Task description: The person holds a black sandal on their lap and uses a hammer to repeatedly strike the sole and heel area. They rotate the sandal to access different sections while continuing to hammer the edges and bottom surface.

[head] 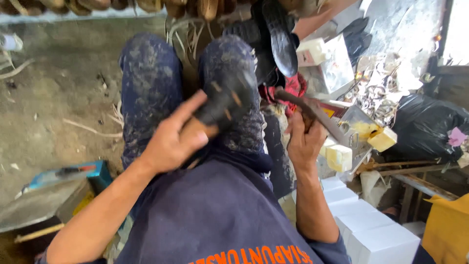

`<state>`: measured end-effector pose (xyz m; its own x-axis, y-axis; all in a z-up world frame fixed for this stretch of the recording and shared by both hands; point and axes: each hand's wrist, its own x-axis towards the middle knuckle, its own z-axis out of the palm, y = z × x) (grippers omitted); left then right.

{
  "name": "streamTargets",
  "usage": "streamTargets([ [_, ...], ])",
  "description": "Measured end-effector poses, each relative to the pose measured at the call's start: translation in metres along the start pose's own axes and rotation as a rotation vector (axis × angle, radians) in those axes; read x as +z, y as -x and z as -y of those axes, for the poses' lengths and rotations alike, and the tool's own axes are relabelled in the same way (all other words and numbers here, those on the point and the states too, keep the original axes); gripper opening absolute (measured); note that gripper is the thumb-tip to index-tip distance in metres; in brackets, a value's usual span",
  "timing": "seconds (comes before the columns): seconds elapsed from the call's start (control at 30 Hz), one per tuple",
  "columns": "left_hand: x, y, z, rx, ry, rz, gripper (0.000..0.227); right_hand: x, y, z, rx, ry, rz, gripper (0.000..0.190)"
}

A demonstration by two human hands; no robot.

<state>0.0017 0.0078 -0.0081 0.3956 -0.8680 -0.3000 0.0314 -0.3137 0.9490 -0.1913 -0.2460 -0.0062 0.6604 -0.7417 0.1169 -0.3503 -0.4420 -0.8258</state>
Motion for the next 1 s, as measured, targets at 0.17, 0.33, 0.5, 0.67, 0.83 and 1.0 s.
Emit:
streamTargets([
  [0.17,0.046,0.006,0.032,-0.186,0.553,-0.473,0.089,0.025,-0.037,0.049,-0.048,0.043,0.234,0.024],
  [0.33,0.052,0.003,0.023,-0.183,0.506,-0.525,0.091,0.054,-0.089,0.105,-0.106,-0.164,0.364,0.029],
  [0.5,0.051,0.003,0.018,-0.188,0.511,-0.542,0.094,0.075,-0.116,0.105,-0.025,-0.220,0.245,0.045],
  [0.67,0.043,0.003,0.019,-0.186,0.515,-0.506,0.097,0.068,-0.137,0.084,0.002,-0.079,0.447,0.029],
  [0.83,0.038,0.005,0.024,-0.160,0.510,-0.473,0.096,0.071,-0.133,0.071,0.121,-0.049,0.456,0.043],
  [1.0,0.041,0.010,0.024,-0.171,0.473,-0.484,0.097,0.081,-0.140,0.112,-0.049,-0.224,0.407,0.023],
])
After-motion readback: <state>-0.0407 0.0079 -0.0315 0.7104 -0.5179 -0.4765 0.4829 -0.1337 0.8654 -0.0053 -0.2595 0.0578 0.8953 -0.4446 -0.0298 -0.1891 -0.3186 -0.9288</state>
